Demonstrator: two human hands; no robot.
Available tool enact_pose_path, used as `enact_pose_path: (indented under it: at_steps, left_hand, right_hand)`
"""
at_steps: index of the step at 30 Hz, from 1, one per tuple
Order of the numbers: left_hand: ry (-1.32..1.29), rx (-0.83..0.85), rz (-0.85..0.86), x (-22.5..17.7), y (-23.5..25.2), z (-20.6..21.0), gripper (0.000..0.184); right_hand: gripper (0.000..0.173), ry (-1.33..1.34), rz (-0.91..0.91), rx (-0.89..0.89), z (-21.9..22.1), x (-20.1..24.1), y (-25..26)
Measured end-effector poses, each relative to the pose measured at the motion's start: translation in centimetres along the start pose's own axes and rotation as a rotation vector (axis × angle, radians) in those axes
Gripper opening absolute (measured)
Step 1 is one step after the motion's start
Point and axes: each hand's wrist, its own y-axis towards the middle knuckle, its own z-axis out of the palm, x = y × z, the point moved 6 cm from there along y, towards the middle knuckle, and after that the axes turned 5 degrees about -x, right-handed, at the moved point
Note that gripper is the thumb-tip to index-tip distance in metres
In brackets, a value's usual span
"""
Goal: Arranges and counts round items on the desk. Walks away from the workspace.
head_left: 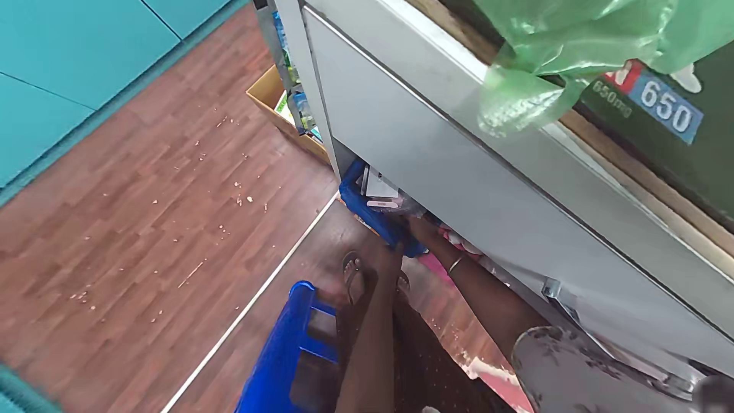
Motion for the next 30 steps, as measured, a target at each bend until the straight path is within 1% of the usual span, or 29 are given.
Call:
enact_pose_path:
  at_steps: [3, 5, 7, 8, 9, 11, 13, 15, 17, 19, 21, 23, 25, 27, 29, 30]
  left_hand:
    - [0.017, -0.028, 0.050, 0.2, 0.3, 0.0, 0.042]
    - [0.044, -0.023, 0.047, 0.4, 0.4, -0.1, 0.041]
    - [0.088, -0.006, 0.021, 0.4, 0.0, -0.4, 0.041]
    - [0.116, 0.000, 0.014, 0.3, -0.2, -0.6, 0.042]
    - [0.144, 0.009, 0.013, 0.1, -0.5, -0.8, 0.042]
    - [0.147, 0.001, 0.045, -0.1, -0.7, -0.9, 0.040]
    - [0.126, -0.005, 0.061, 0.0, -0.6, -0.7, 0.039]
    - [0.102, 0.005, 0.066, 0.0, -0.6, -0.6, 0.038]
    - [0.095, 0.012, 0.068, 0.1, -0.7, -0.6, 0.038]
    - [0.110, 0.021, 0.064, 0.2, -0.8, -0.6, 0.039]
    - [0.114, 0.026, 0.061, 0.4, -0.7, -0.7, 0.040]
    - [0.104, 0.024, 0.050, 0.7, -0.5, -0.7, 0.041]
    - [0.113, 0.035, 0.031, 0.9, -0.4, -0.7, 0.043]
    - [0.107, 0.032, 0.023, 1.2, -0.8, -0.5, 0.044]
    - [0.093, 0.024, 0.027, 1.3, -1.1, -0.5, 0.044]
    - [0.088, 0.024, 0.034, 1.2, -1.1, -0.4, 0.044]
  right_hand:
    - [0.044, -0.111, -0.001, 0.019, 0.0, 0.7, 0.1]
    - [0.046, -0.127, -0.010, 0.028, -0.7, 1.7, -0.5]
    - [0.045, -0.114, -0.003, 0.035, -0.6, 1.3, 0.7]
    - [0.044, -0.069, -0.030, -0.044, 0.2, 0.1, 2.4]
    - [0.045, -0.037, -0.039, -0.060, 0.8, -0.9, 3.7]
    - [0.044, 0.051, -0.020, -0.033, 0.7, -1.4, 4.4]
    - [0.042, 0.184, -0.007, -0.071, 0.0, -0.9, 3.5]
    - [0.041, 0.265, -0.053, -0.119, -0.9, -0.2, 1.8]
    - [0.042, 0.183, -0.059, -0.167, -0.7, -0.5, 1.4]
    - [0.042, 0.086, 0.005, -0.183, -0.9, 0.0, 0.7]
    - [0.044, 0.051, 0.072, -0.176, -0.3, -0.2, 1.1]
    - [0.045, 0.002, 0.036, -0.124, 1.6, -1.0, 3.2]
    - [0.048, -0.043, -0.025, 0.020, 4.0, -1.8, 5.5]
    - [0.046, -0.102, -0.022, 0.115, 5.1, -1.7, 6.1]
    - [0.045, -0.080, -0.019, 0.188, 5.8, -1.0, 6.0]
    - [0.046, -0.084, -0.081, 0.185, 5.7, -0.3, 5.4]
